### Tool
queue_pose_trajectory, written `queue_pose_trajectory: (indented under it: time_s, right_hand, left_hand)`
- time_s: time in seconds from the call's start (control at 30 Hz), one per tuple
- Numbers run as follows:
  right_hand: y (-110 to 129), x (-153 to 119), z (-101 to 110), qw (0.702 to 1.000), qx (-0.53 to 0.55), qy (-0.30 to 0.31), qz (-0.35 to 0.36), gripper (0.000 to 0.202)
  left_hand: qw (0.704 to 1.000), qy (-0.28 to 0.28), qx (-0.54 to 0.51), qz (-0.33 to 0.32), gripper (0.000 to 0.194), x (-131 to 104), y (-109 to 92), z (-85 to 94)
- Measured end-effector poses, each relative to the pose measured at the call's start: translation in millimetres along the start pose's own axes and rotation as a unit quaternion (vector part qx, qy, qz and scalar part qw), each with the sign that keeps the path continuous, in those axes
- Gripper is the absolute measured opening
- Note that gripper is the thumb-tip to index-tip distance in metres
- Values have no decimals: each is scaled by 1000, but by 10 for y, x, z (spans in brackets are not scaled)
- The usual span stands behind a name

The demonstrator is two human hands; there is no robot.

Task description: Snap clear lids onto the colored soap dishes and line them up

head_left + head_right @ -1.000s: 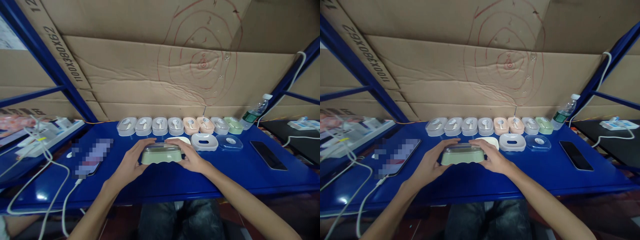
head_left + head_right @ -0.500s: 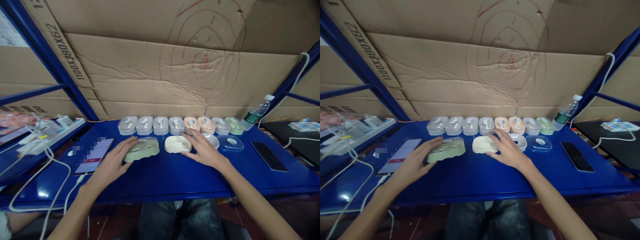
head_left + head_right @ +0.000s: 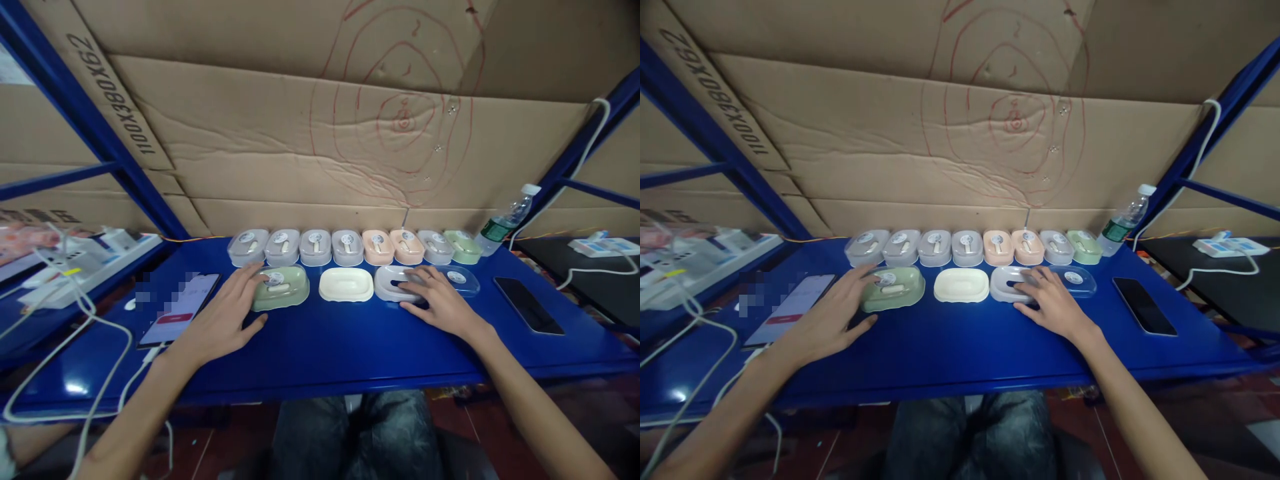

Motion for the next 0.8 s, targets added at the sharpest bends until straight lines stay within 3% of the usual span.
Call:
queue_pose_trajectory:
  time_s: [0.1,0.2,0.33,0.4,0.57,0.67,0.8]
  right_hand:
    - [11,14,24,1000,12,-3,-2,46]
    - [12,16,-1,999,30,2,-16,52]
    - [-7,-6,-37,997,60,18,-52,50]
    - [-27,-17,-10,995,76,11,-69,48]
    - [-86,-2,135,982,132,-71,-116,45]
    - [-55,62,178,971,176,-109,-115,49]
    - [71,212,167,964,216,-123,-97,60]
  left_hand:
    - [999,-35,3,-2,58,184,-139,55]
    - [998,-39,-2,-46,57,507,-403,22]
    - [991,53,-21,-122,59,934,-811,-209]
    - [988,101,-35,-111,65,1066,-936,-344]
    - [982,176,-68,-21,67,1127,-967,-638]
    - [978,154,-140,11,70,1100,-925,-728]
    - [963,143,-223,43,93,1106,-957,-765]
Point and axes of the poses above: each hand's wrist, its own x-axis towards the middle knuckle, its own z-axis out of the back of the hand, y = z × x, the point moved 4 cm from there along x, towards the middle knuckle, and after that the axes turned 9 degrees about -y, right-handed, at the moved point
